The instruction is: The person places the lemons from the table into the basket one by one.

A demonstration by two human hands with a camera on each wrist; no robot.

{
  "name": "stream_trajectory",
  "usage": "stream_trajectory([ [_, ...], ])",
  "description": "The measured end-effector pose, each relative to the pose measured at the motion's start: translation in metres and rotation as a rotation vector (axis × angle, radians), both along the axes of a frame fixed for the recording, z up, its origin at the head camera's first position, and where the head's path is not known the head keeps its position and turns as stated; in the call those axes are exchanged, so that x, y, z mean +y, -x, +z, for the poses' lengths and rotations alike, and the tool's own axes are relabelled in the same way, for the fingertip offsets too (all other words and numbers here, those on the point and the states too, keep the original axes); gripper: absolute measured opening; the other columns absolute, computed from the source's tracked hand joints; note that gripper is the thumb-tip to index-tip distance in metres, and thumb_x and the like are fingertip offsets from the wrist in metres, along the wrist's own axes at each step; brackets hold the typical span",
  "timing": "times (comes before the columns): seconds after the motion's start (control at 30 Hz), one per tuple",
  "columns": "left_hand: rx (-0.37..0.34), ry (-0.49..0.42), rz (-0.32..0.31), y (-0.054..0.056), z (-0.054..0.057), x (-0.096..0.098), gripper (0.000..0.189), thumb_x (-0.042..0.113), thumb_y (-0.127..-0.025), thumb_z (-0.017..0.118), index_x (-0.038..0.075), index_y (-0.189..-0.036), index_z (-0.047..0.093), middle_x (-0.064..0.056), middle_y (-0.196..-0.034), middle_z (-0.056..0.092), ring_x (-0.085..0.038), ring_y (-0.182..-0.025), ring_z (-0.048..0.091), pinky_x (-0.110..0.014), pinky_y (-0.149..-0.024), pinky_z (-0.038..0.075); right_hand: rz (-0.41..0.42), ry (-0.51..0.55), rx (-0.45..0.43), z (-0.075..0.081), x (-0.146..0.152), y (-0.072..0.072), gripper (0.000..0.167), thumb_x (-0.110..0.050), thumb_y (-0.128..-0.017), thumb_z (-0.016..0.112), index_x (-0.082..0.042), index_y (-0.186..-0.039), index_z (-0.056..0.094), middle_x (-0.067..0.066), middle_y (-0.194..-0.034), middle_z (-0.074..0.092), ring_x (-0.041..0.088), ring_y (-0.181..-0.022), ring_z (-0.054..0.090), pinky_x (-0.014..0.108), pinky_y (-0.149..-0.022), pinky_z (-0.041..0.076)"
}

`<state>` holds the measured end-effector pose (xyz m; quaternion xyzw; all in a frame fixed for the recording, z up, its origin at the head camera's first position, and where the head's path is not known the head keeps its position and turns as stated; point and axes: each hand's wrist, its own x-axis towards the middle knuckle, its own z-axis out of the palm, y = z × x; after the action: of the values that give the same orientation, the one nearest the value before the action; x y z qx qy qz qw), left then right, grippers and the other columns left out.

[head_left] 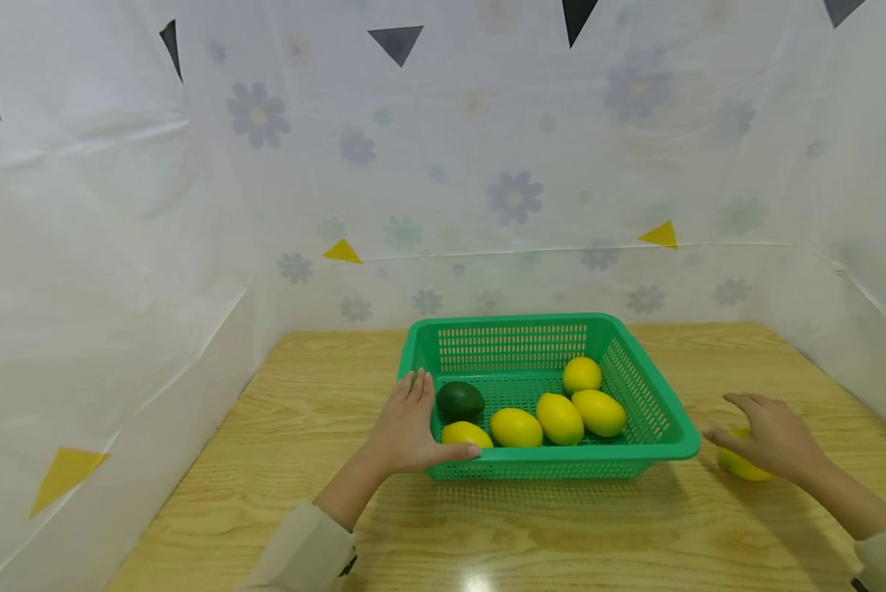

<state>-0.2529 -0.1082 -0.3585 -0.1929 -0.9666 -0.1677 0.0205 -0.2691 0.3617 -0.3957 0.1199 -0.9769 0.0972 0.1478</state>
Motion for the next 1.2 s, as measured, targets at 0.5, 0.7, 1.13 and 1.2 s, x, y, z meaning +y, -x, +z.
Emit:
stream_trajectory([
  [0.5, 0.005, 0.006, -0.001, 0.0, 0.0, 0.0, 0.128, 0.093, -0.064, 0.031, -0.002, -0.147, 0.01, -0.02, -0.155, 0.006, -0.037, -0.144, 0.003, -0.05, -0.117, 0.01, -0.02, 0.003, -0.046, -0.006, 0.014, -0.006, 0.075, -0.036, -0.075, 0.075, 0.02, -0.117, 0.048, 0.046, -0.114, 0.047, 0.061, -0.099, 0.044, 0.067, -0.075, 0.041],
  [0.7, 0.016, 0.007, -0.005, 0.0, -0.001, 0.0, 0.128, 0.093, -0.064, 0.029, -0.003, -0.147, 0.011, -0.021, -0.154, 0.007, -0.036, -0.144, 0.003, -0.05, -0.117, 0.01, 0.001, 0.048, -0.058, -0.01, 0.018, -0.007, 0.075, -0.031, -0.074, 0.076, 0.023, -0.117, 0.046, 0.048, -0.111, 0.045, 0.06, -0.095, 0.047, 0.06, -0.072, 0.045],
  [1.13, 0.014, 0.005, -0.008, 0.0, 0.0, 0.0, 0.129, 0.094, -0.063, 0.028, -0.003, -0.147, 0.01, -0.021, -0.154, 0.006, -0.037, -0.144, 0.004, -0.049, -0.117, 0.01, 0.018, 0.095, -0.147, -0.013, 0.025, -0.007, 0.074, -0.026, -0.075, 0.075, 0.027, -0.115, 0.042, 0.05, -0.111, 0.043, 0.049, -0.086, 0.054, 0.04, -0.061, 0.048],
  [1.2, 0.014, 0.007, -0.008, 0.0, -0.001, 0.0, 0.13, 0.095, -0.062, 0.026, -0.003, -0.147, 0.01, -0.021, -0.154, 0.006, -0.037, -0.144, 0.004, -0.049, -0.117, 0.01, 0.018, 0.098, -0.154, -0.012, 0.025, -0.007, 0.074, -0.026, -0.075, 0.075, 0.027, -0.115, 0.042, 0.05, -0.111, 0.043, 0.045, -0.084, 0.056, 0.037, -0.06, 0.047],
])
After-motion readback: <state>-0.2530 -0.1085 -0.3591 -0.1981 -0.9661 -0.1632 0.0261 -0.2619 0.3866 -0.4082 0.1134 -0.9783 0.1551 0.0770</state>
